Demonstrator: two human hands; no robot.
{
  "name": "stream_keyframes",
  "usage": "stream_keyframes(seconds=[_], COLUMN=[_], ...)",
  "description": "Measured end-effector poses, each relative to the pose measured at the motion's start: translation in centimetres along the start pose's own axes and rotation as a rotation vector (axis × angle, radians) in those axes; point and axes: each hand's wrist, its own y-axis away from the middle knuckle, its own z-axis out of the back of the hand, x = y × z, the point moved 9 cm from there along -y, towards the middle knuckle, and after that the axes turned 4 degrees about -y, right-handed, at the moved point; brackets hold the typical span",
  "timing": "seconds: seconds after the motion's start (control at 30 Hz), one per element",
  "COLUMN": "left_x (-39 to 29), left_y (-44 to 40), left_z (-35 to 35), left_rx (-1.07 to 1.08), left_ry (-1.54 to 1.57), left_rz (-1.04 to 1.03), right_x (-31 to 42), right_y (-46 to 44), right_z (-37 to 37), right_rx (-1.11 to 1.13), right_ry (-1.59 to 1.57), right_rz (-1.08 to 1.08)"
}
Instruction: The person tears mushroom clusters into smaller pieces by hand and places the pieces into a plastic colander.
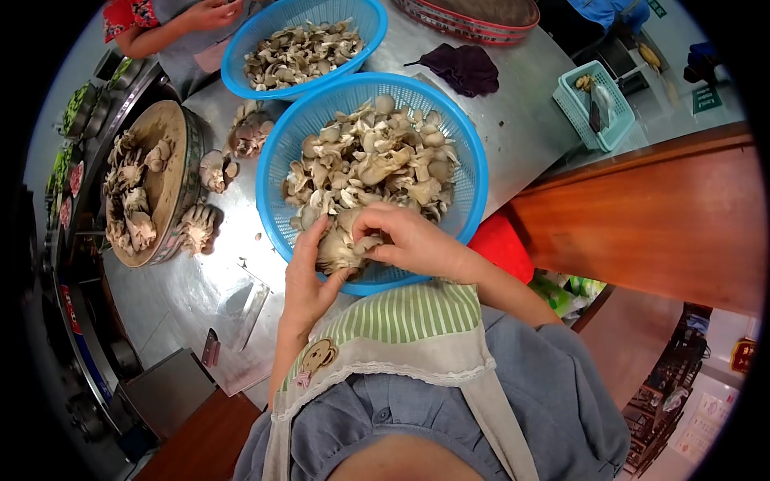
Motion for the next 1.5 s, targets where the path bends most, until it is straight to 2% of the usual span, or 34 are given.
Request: stream_keyframes(seconds=[0.13,0.2,0.27,0.33,0.37,0.4,0.47,0.53,0.7,0.8,0.9,0.97,1.0,1.07,1.1,1.17,1.23,1.3,1.37,1.5], left_x=[0.2,1.8,2.1,1.0,0.8,0.4,-0.1,-0.9,-0.4,0.1,0.1,0.0,0.1,0.0,0.5,1.0,1.2,1.1,1.2,0.8], left_y=[0.2,0.4,0.4,0.3,0.2,0.2,0.1,-0.1,0.2,0.5,0.4,0.5,0.6,0.6,0.7,0.6,0.5,0.4,0.2,0.7], left_z=[0.1,1.0,1.4,1.4,1.4,1.3,1.1,0.6,0.7,0.8,0.5,0.3,0.2,0.1,0.4,0.7,1.4,1.5,1.7,1.5], left_rx=[-0.056,-0.184,-0.182,-0.150,-0.145,-0.127,-0.107,-0.076,-0.099,-0.116,-0.094,-0.071,-0.066,-0.065,-0.107,-0.152,-0.238,-0.228,-0.216,-0.190], left_ry=[-0.033,0.089,0.134,0.031,0.030,0.029,0.028,-0.003,0.019,0.018,0.003,-0.015,-0.035,-0.054,-0.045,-0.037,-0.023,-0.009,0.005,-0.011], left_rz=[-0.059,0.061,0.084,-0.054,-0.061,-0.090,-0.123,-0.197,-0.183,-0.156,-0.168,-0.186,-0.188,-0.195,-0.130,-0.066,-0.062,-0.055,-0.054,-0.131], right_x=[-0.1,-0.4,-0.6,1.5,1.2,1.1,0.7,-0.2,0.6,0.5,0.5,0.4,0.4,-0.8,-0.5,1.7,2.3,2.1,2.0,2.0], right_y=[1.4,2.5,2.9,2.8,2.6,2.3,1.4,0.0,-1.2,-1.5,-1.5,-1.6,-1.5,-1.6,-1.4,-0.6,0.5,1.2,1.8,0.8], right_z=[0.2,0.7,1.0,3.0,3.3,3.3,3.3,2.5,1.5,0.9,1.4,1.0,1.2,1.1,1.2,1.5,1.9,2.6,4.3,4.2], right_rx=[-0.020,-0.012,-0.007,-0.160,-0.176,-0.186,-0.242,-0.244,-0.251,-0.183,-0.293,-0.215,-0.215,-0.127,-0.126,-0.121,-0.113,-0.107,-0.231,-0.346], right_ry=[-0.021,-0.053,-0.084,0.270,0.307,0.309,0.111,0.161,0.189,0.130,-0.017,0.258,0.258,0.004,0.005,0.062,0.074,0.083,0.269,0.393], right_rz=[-0.027,-0.065,-0.105,0.087,0.067,0.066,0.033,0.063,0.191,0.130,0.079,0.089,0.089,-0.085,-0.085,0.041,0.027,0.015,0.064,0.105])
